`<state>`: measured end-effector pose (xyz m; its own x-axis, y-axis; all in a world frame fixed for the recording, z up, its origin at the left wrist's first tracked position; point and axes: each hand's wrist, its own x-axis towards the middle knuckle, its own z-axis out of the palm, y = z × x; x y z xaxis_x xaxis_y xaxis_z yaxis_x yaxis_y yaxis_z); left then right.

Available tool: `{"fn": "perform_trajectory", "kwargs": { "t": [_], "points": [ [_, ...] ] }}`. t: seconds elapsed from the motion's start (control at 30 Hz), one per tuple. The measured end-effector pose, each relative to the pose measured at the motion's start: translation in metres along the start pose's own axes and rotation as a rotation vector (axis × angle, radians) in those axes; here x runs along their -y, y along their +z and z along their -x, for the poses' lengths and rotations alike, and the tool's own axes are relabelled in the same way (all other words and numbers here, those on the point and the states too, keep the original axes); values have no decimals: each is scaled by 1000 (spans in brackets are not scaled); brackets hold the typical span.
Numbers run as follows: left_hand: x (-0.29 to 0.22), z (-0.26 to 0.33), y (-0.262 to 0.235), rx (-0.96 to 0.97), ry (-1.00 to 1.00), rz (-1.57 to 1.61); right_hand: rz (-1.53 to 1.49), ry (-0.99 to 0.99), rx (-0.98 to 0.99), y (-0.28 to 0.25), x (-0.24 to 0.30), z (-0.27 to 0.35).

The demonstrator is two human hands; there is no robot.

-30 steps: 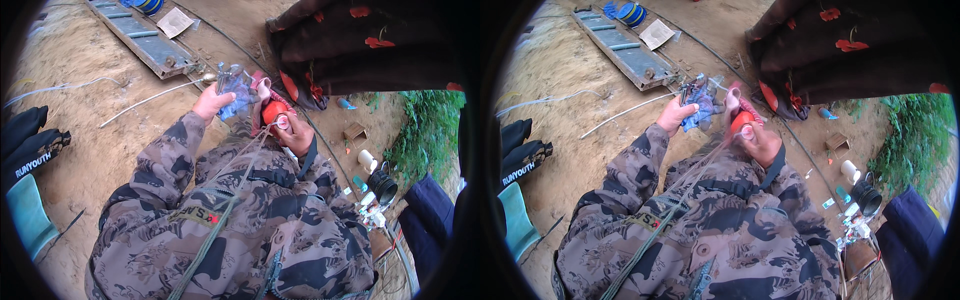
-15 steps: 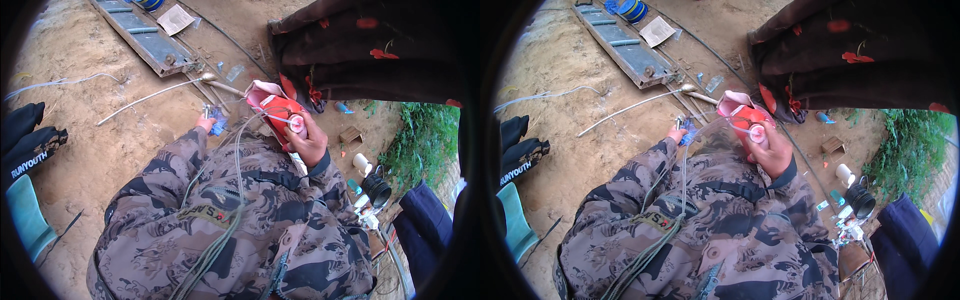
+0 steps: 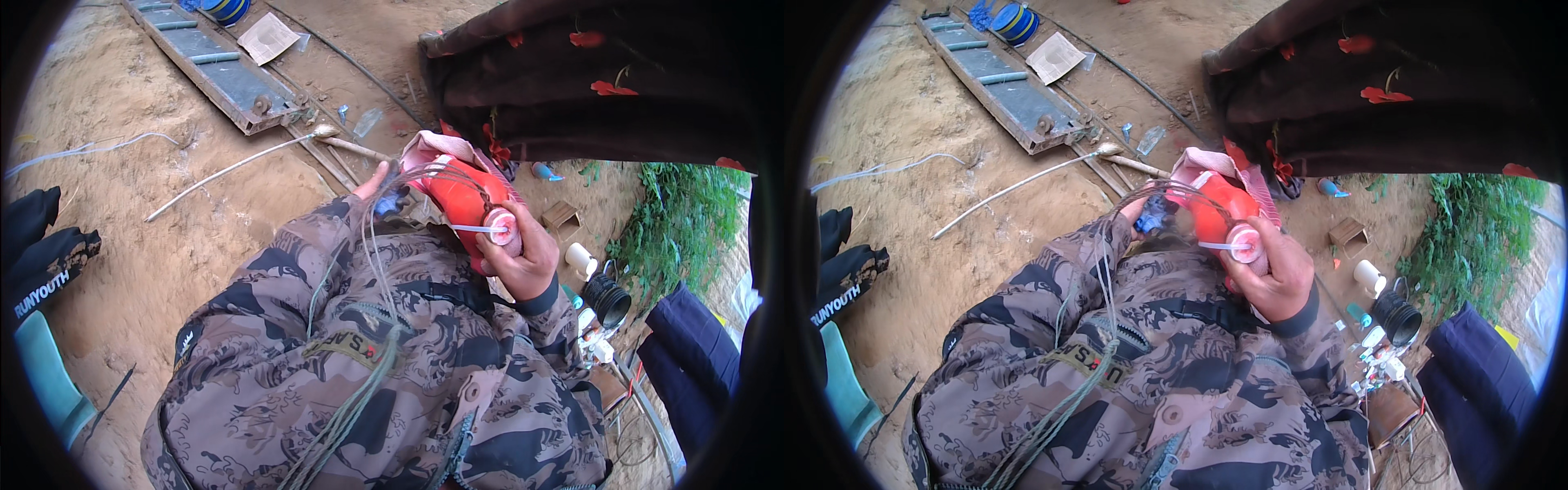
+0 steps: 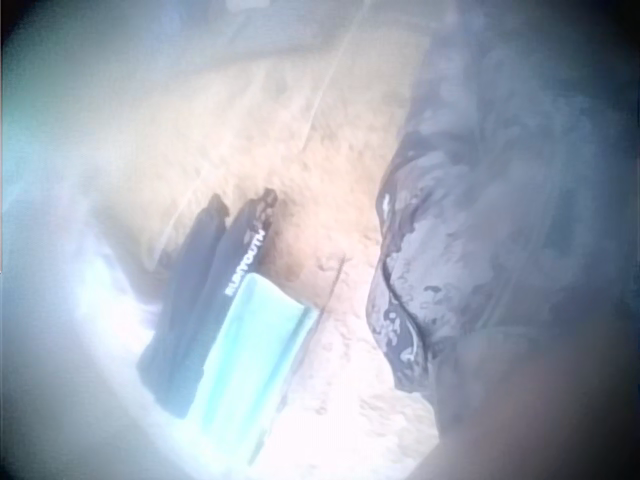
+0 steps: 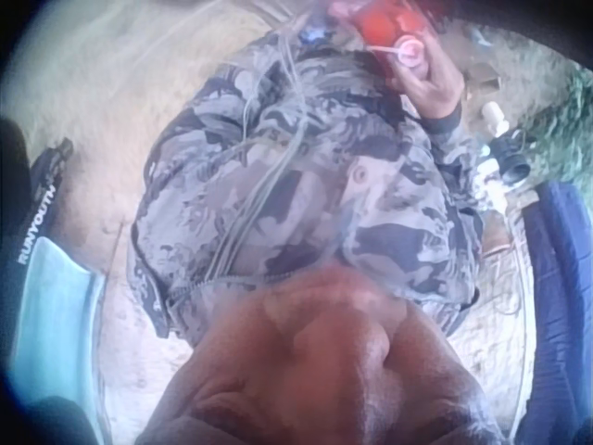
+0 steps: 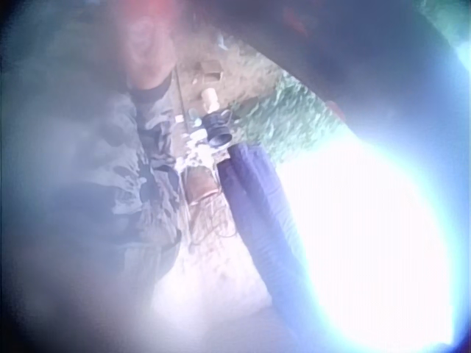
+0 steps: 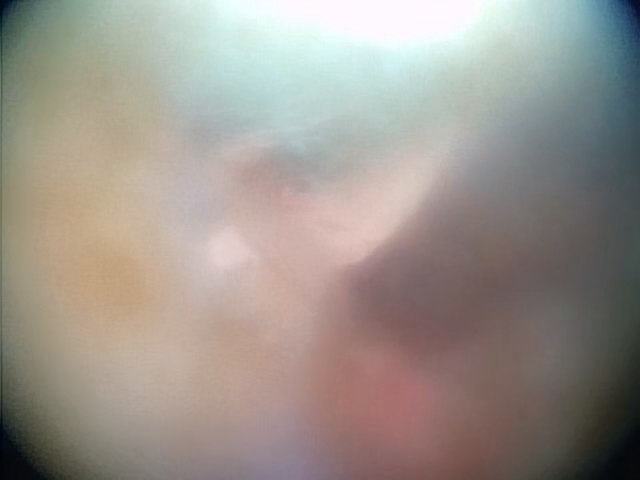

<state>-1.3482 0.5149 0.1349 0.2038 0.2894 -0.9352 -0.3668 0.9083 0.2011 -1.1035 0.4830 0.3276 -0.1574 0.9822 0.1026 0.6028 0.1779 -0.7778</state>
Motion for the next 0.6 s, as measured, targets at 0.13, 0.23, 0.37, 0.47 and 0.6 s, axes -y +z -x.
{"fn": "perform_trajectory", "kwargs": {
  "t": [0.13,0.23,0.37,0.47,0.6],
  "points": [
    [-4,-8,22,109,-60,-47,34,-84,-9,-1,8,0],
    [7,-39,20,141,-90,-125,19,-90,-11,0,10,2],
    [25,-76,-1,154,-123,-243,36,-115,-13,0,10,6],
    [36,-90,-10,165,-149,-317,35,-119,-22,1,9,8],
    [33,-72,2,200,-212,-157,-9,-118,-21,0,8,10]
  ]
}}
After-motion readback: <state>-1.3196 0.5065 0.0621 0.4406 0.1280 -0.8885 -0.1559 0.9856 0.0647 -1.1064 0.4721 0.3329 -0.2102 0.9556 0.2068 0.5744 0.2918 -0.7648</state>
